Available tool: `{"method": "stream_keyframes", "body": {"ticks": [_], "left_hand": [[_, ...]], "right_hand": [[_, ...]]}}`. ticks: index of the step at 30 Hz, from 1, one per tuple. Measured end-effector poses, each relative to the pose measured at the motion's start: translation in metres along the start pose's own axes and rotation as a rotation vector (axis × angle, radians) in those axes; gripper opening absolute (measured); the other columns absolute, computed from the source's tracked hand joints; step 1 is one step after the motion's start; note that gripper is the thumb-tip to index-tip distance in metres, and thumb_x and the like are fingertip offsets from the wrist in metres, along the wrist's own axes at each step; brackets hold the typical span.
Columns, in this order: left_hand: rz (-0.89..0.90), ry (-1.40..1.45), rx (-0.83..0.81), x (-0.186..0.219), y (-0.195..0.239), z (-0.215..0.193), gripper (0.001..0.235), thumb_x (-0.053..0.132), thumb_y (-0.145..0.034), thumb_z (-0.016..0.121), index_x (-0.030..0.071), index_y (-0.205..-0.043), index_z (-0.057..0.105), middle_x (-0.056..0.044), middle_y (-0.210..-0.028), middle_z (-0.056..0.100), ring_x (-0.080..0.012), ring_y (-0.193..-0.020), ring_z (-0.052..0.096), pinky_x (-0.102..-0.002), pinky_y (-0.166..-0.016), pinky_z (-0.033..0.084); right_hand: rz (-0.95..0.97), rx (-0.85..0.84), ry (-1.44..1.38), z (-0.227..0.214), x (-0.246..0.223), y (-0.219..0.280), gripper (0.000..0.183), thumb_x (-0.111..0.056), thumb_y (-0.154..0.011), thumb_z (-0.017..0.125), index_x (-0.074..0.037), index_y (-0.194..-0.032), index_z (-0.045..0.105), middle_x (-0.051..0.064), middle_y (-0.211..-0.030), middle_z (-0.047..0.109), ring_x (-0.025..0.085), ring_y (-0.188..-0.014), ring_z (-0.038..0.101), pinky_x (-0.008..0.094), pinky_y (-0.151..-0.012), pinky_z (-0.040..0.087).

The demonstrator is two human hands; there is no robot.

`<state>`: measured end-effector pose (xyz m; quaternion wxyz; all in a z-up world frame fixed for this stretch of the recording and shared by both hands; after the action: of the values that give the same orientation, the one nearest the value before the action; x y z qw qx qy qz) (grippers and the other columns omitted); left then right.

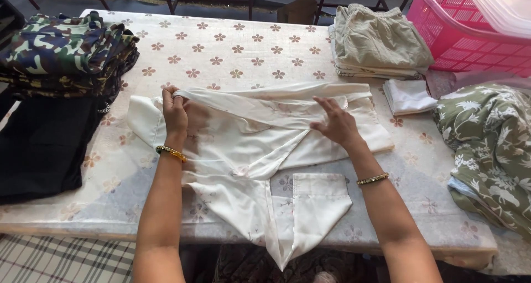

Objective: Folding various items of clothing on a table.

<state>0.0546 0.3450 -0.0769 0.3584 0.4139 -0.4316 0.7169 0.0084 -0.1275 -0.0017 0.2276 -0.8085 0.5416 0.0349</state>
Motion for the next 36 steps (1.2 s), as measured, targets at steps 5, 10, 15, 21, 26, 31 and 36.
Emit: {"method": "stream_keyframes", "body": {"ticks": [5, 10, 15, 21, 26, 31, 36], "left_hand": [[-0.002, -0.138, -0.038, 0.029, -0.029, 0.009, 0.006, 0.007, -0.106, 0.046, 0.011, -0.11, 0.049, 0.005, -0.081, 0.041, -0.005, -0.068, 0.035, -0.022, -0.058, 0.032], [0.118, -0.232, -0.005, 0.026, -0.072, -0.005, 0.004, 0.008, -0.109, 0.046, 0.01, -0.11, 0.049, 0.006, -0.087, 0.044, -0.0027, -0.073, 0.038, -0.02, -0.065, 0.039], [0.045, -0.314, 0.046, 0.002, -0.118, -0.016, 0.004, 0.011, -0.108, 0.046, 0.009, -0.106, 0.049, 0.004, -0.085, 0.052, -0.0068, -0.062, 0.041, -0.027, -0.057, 0.039], [0.093, -0.79, 0.049, -0.02, -0.171, -0.021, 0.006, 0.015, -0.11, 0.049, 0.011, -0.105, 0.051, -0.003, -0.083, 0.061, -0.0114, -0.067, 0.056, -0.028, -0.066, 0.049], [-0.209, -0.946, -0.13, -0.036, -0.197, -0.001, 0.051, 0.024, -0.103, 0.058, 0.023, -0.147, 0.031, -0.01, -0.098, 0.065, -0.0221, -0.085, 0.065, -0.04, -0.077, 0.054], [0.137, -1.273, -0.288, -0.068, -0.193, -0.001, 0.113, 0.04, -0.092, 0.085, 0.034, -0.162, -0.004, -0.02, -0.149, 0.05, -0.0461, -0.141, 0.041, -0.076, -0.111, 0.016], [0.106, -1.371, -0.378, -0.051, -0.171, 0.005, 0.096, 0.053, -0.094, 0.072, 0.037, -0.163, 0.007, -0.015, -0.16, 0.043, -0.0374, -0.151, 0.033, -0.069, -0.117, 0.009]], "right_hand": [[0.079, -0.147, 0.117, 0.012, 0.008, -0.041, 0.086, -0.051, -0.078, 0.081, -0.028, -0.151, 0.043, 0.009, -0.147, 0.051, 0.038, -0.112, 0.065, 0.05, -0.091, 0.056], [0.077, -0.2, 0.156, 0.033, 0.035, -0.083, 0.058, -0.04, -0.077, 0.081, -0.023, -0.13, 0.065, 0.003, -0.133, 0.066, 0.032, -0.108, 0.069, 0.048, -0.091, 0.057], [0.121, -0.184, 0.081, 0.028, 0.048, -0.13, 0.017, -0.023, -0.093, 0.071, -0.017, -0.107, 0.079, 0.007, -0.098, 0.078, 0.027, -0.085, 0.075, 0.044, -0.08, 0.059], [0.472, -0.186, -0.348, 0.02, 0.076, -0.213, 0.021, -0.018, -0.101, 0.064, -0.008, -0.118, 0.069, 0.011, -0.096, 0.074, 0.021, -0.075, 0.075, 0.036, -0.07, 0.063], [0.066, 0.253, -0.204, 0.032, 0.069, -0.252, 0.054, -0.006, -0.083, 0.071, -0.003, -0.136, 0.061, 0.023, -0.123, 0.063, 0.033, -0.103, 0.066, 0.043, -0.09, 0.058], [-0.006, 0.033, 0.009, 0.029, 0.047, -0.208, 0.045, -0.009, -0.085, 0.081, -0.012, -0.128, 0.069, 0.016, -0.122, 0.068, 0.032, -0.11, 0.067, 0.044, -0.096, 0.055], [0.133, -0.45, 0.138, 0.009, 0.037, -0.146, 0.036, -0.028, -0.08, 0.081, -0.016, -0.113, 0.073, 0.009, -0.113, 0.071, 0.026, -0.095, 0.07, 0.042, -0.082, 0.057]]}}
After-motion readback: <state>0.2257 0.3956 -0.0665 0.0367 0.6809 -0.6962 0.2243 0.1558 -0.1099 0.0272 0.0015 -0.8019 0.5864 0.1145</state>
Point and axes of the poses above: each hand's wrist, its own y-axis away from the middle knuckle, its own z-axis out of the palm, x = y × z, the point moved 4 cm from there along -y, towards the middle knuckle
